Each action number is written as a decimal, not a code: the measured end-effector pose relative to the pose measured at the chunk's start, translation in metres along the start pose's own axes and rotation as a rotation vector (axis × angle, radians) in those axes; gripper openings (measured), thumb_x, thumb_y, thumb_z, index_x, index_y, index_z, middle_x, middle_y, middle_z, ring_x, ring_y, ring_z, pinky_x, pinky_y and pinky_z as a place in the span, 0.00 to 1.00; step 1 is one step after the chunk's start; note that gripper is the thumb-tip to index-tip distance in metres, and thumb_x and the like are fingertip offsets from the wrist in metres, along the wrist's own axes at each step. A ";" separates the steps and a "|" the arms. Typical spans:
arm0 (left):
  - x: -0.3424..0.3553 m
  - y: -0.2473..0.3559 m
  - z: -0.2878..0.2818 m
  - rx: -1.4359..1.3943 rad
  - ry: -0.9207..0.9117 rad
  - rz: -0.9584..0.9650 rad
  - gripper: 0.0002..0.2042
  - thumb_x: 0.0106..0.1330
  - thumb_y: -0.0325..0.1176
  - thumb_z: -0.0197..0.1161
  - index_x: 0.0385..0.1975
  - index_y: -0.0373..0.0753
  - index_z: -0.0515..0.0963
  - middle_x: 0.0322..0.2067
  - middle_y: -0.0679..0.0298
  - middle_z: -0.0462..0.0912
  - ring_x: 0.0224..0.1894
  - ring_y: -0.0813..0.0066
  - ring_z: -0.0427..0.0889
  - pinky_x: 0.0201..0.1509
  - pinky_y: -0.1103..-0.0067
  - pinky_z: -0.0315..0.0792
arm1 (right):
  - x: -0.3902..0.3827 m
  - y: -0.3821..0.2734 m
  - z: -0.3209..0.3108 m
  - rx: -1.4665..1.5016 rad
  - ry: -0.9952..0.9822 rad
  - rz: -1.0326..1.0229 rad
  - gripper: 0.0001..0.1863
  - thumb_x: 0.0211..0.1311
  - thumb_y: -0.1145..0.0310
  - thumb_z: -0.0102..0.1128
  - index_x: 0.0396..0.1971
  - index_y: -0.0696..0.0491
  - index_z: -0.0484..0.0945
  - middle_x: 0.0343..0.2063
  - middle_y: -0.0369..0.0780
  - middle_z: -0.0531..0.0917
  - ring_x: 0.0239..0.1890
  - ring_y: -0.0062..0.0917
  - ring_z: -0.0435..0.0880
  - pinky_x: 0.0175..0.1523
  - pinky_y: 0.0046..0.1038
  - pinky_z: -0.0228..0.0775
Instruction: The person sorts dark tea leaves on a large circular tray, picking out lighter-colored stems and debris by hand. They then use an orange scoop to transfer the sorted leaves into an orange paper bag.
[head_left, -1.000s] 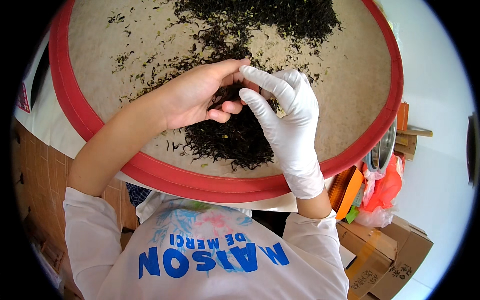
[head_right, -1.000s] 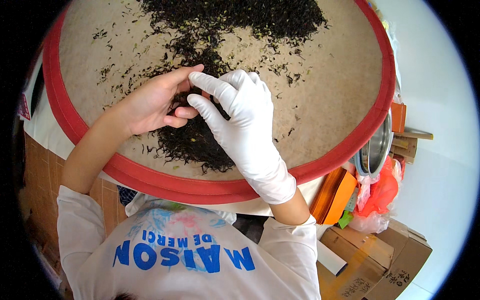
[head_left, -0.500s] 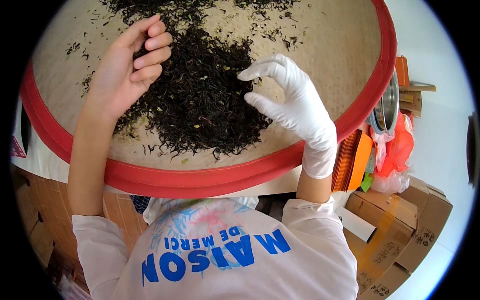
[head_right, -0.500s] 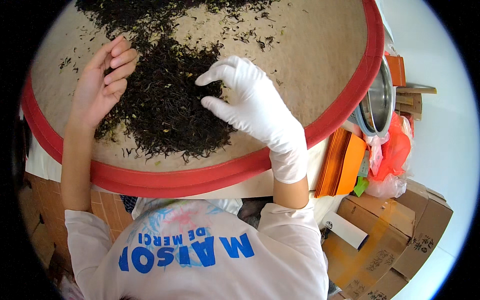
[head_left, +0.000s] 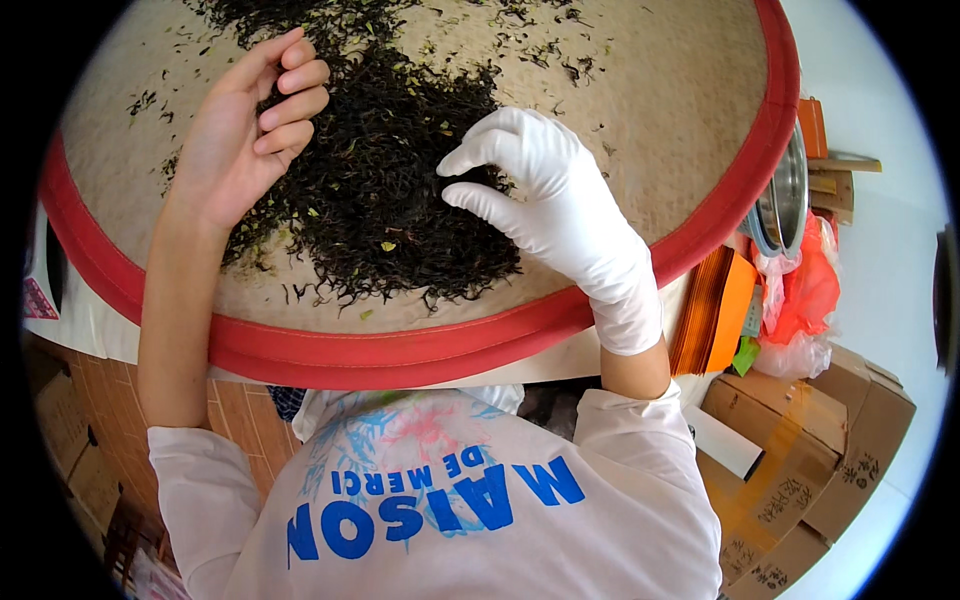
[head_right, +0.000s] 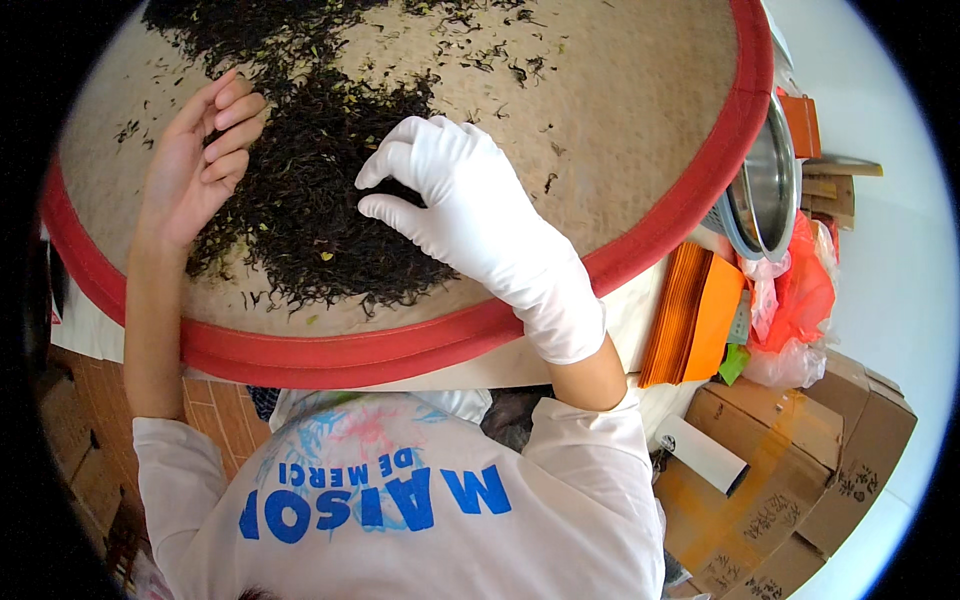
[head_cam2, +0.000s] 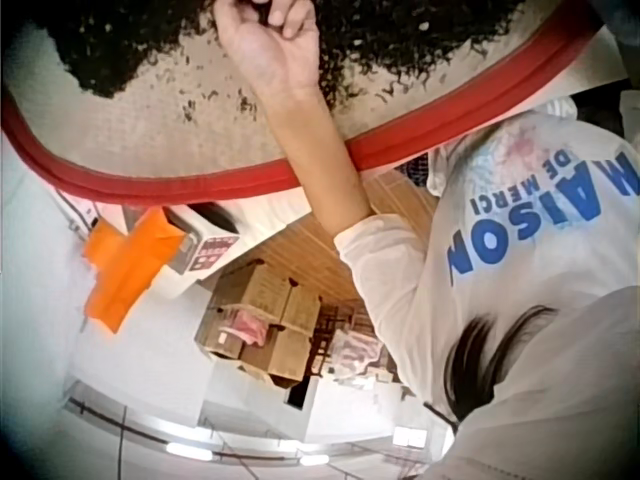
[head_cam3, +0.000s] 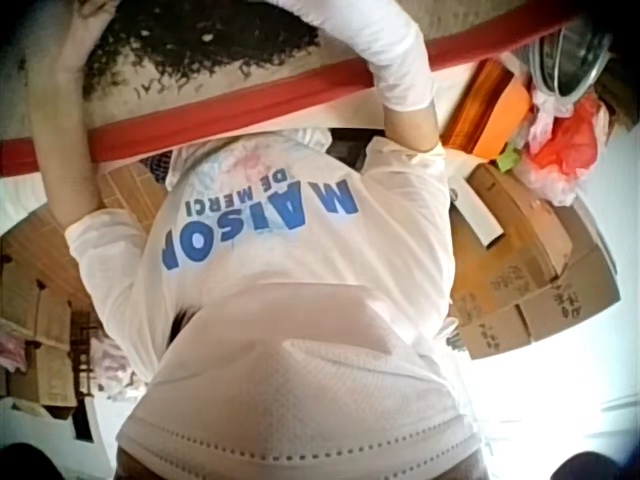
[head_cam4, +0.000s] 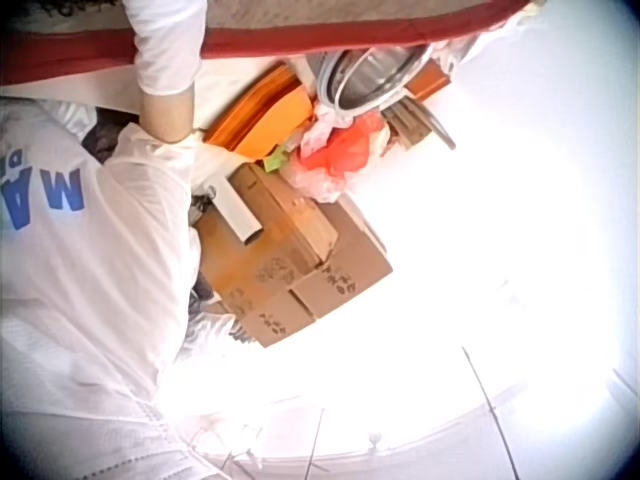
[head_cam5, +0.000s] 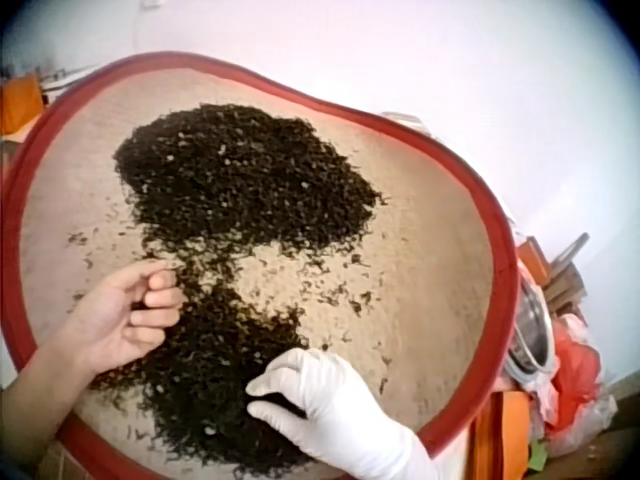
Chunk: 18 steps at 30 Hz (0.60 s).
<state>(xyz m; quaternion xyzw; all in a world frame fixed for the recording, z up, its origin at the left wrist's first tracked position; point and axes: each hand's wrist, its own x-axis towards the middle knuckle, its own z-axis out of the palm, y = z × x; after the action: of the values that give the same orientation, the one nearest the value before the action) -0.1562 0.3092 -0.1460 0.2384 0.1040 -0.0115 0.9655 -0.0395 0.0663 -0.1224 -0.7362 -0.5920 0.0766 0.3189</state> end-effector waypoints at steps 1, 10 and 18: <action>0.000 0.000 -0.001 0.020 0.001 0.004 0.10 0.75 0.36 0.47 0.30 0.42 0.64 0.24 0.74 0.60 0.18 0.90 0.55 0.14 0.91 0.50 | 0.000 -0.003 -0.001 0.108 0.029 0.055 0.07 0.51 0.68 0.70 0.30 0.49 0.81 0.29 0.36 0.80 0.33 0.29 0.80 0.39 0.28 0.72; -0.006 -0.014 0.019 0.285 0.026 -0.106 0.11 0.74 0.39 0.50 0.29 0.42 0.69 0.24 0.74 0.65 0.17 0.93 0.57 0.15 0.94 0.52 | 0.002 -0.022 -0.011 0.690 0.122 0.490 0.06 0.62 0.69 0.65 0.32 0.56 0.81 0.31 0.31 0.82 0.33 0.12 0.75 0.41 0.18 0.69; -0.013 -0.018 0.034 0.458 0.038 -0.207 0.13 0.75 0.41 0.47 0.31 0.41 0.70 0.23 0.75 0.65 0.17 0.94 0.56 0.15 0.94 0.50 | 0.011 -0.030 -0.011 0.753 0.163 0.474 0.07 0.65 0.70 0.62 0.38 0.57 0.81 0.37 0.34 0.83 0.39 0.14 0.78 0.48 0.19 0.70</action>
<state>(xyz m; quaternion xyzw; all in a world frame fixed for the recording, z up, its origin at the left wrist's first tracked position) -0.1636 0.2775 -0.1221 0.4392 0.1408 -0.1289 0.8779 -0.0556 0.0748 -0.0946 -0.6878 -0.3110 0.2994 0.5835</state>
